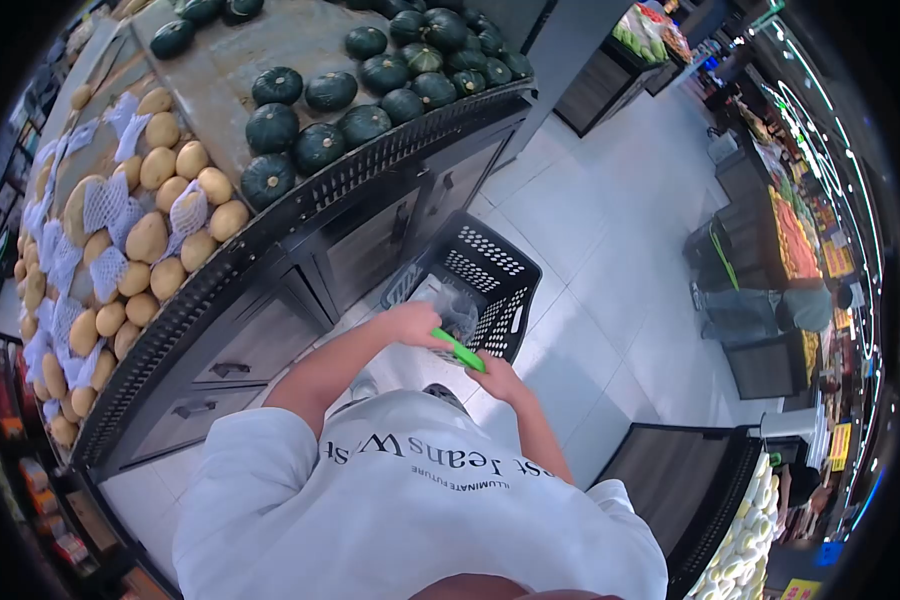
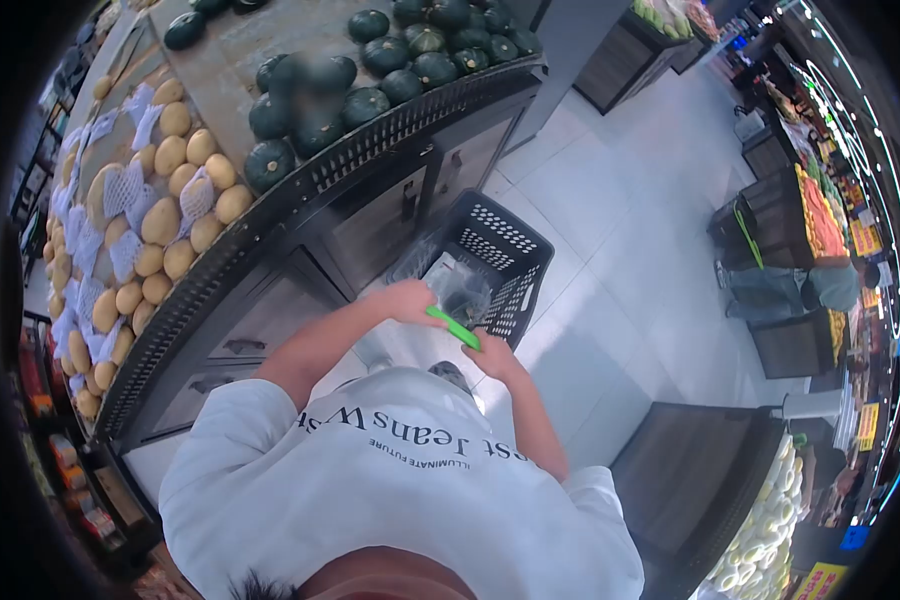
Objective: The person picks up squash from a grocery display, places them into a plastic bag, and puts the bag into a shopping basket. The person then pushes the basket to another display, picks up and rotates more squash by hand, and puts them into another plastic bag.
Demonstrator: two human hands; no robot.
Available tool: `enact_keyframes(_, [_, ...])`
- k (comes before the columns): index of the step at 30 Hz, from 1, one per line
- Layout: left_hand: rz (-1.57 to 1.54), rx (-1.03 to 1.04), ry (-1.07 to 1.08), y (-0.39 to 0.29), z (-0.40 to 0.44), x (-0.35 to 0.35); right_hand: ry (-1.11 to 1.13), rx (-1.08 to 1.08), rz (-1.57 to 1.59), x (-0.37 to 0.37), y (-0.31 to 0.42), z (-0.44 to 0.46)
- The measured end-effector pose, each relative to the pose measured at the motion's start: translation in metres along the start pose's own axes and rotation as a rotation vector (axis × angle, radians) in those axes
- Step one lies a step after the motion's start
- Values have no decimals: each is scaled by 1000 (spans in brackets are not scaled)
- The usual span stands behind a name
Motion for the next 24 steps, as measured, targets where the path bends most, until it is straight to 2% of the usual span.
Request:
enact_keyframes(3, [-57,122,-46,-30,-25,41,123,0,-58,11,2,-36])
enact_keyframes(5, [-110,53,-94,-46,-32,74,233,7,-92,15,-5,-51])
enact_keyframes(14, [-256,-235,-286,-146,-62,145,207,-290,-160,42,-57,-97])
enact_keyframes(21, [-327,-495,-475,-208,-56,189,9,-433,-477,48,-77,-119])
enact_keyframes(24, [-364,-579,-524,-236,-39,213,10,-482,-510,39,-95,-130])
Point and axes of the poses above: each hand's wrist, its own z-axis towards the middle knuckle, its own x-axis out of the palm, y = z × x, the point moved 2 cm from there along z, towards the middle knuckle, and after that the axes turned 11 degrees about y, right-handed, at the moved point
